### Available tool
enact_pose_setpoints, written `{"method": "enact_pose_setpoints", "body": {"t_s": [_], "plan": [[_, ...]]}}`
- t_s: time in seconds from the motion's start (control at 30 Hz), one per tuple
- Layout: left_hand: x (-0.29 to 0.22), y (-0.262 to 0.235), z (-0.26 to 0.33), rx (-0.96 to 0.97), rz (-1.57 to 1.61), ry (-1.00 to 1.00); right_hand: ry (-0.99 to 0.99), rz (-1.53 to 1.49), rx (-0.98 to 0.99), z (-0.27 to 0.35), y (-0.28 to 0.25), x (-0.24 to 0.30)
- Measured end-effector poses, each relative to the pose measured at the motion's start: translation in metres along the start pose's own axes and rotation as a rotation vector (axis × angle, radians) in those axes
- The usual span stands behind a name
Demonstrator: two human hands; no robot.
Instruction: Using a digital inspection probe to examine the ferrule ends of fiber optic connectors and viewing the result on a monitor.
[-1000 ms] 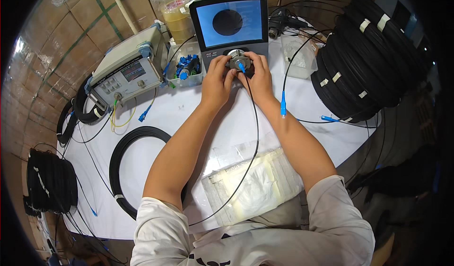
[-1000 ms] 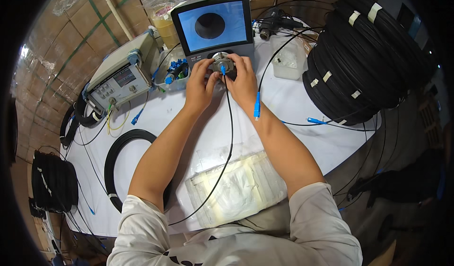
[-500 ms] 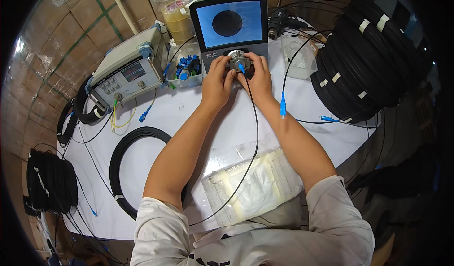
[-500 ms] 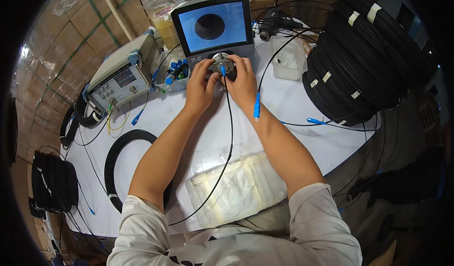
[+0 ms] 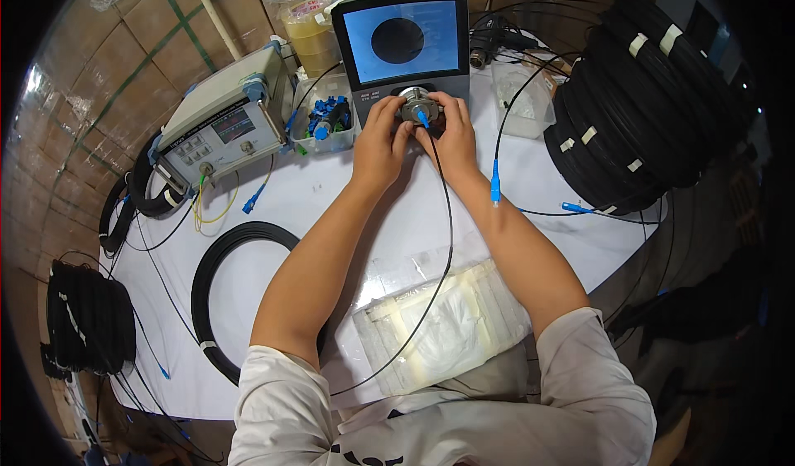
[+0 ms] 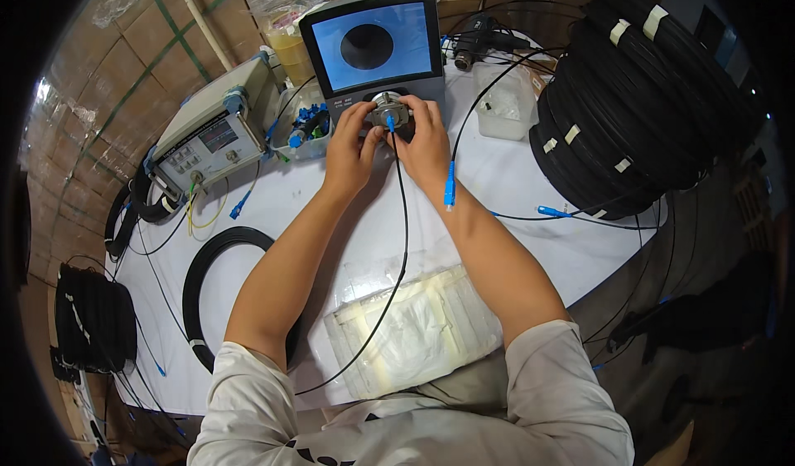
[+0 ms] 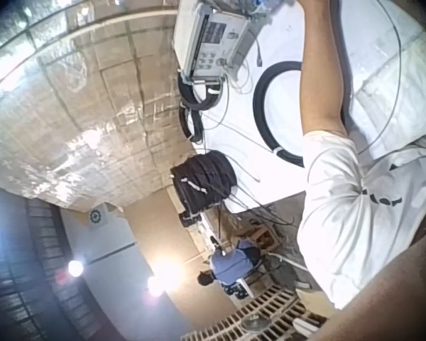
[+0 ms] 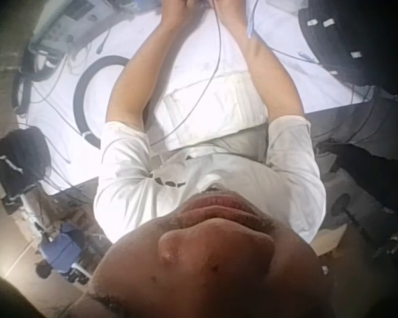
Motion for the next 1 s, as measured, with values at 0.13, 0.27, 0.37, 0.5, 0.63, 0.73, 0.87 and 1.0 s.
{"method": "enact_pose_setpoints", "body": {"t_s": [0.13, 0.27, 0.37, 0.5, 0.63, 0.73, 0.87, 1.0], "plan": [[0.001, -0.001, 0.000, -0.003, -0.006, 0.013, -0.001, -0.015, -0.005, 0.000, 0.000, 0.000], [0.002, 0.001, -0.001, 0.005, -0.008, 0.005, -0.015, 0.029, -0.022, -0.001, 0.000, -0.002], [0.002, 0.000, -0.001, 0.003, -0.024, 0.017, -0.006, 0.027, -0.018, -0.002, 0.001, -0.004], [0.002, 0.002, -0.001, 0.010, -0.006, 0.020, -0.038, 0.028, -0.041, -0.001, -0.005, 0.002], [0.000, 0.000, -0.003, 0.011, -0.031, 0.016, -0.308, 0.144, -0.186, -0.001, -0.020, 0.027], [-0.004, -0.003, 0.001, -0.020, -0.083, 0.081, -0.427, 0.145, -0.137, 0.001, -0.028, 0.042], [-0.004, -0.011, 0.013, 0.052, -0.120, 0.002, -0.487, 0.159, -0.078, 0.011, -0.028, 0.053], [-0.002, -0.026, 0.031, 0.178, -0.164, -0.101, -0.487, 0.098, -0.117, 0.014, -0.034, 0.072]]}}
Point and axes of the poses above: each hand's wrist, its own z-axis away from the middle knuckle, its own y-axis out of the palm, x = y × z, the point moved 6 cm from there along -z, towards the middle knuckle, and after that the axes turned 2 degrees about -y, right-handed, at the moved point
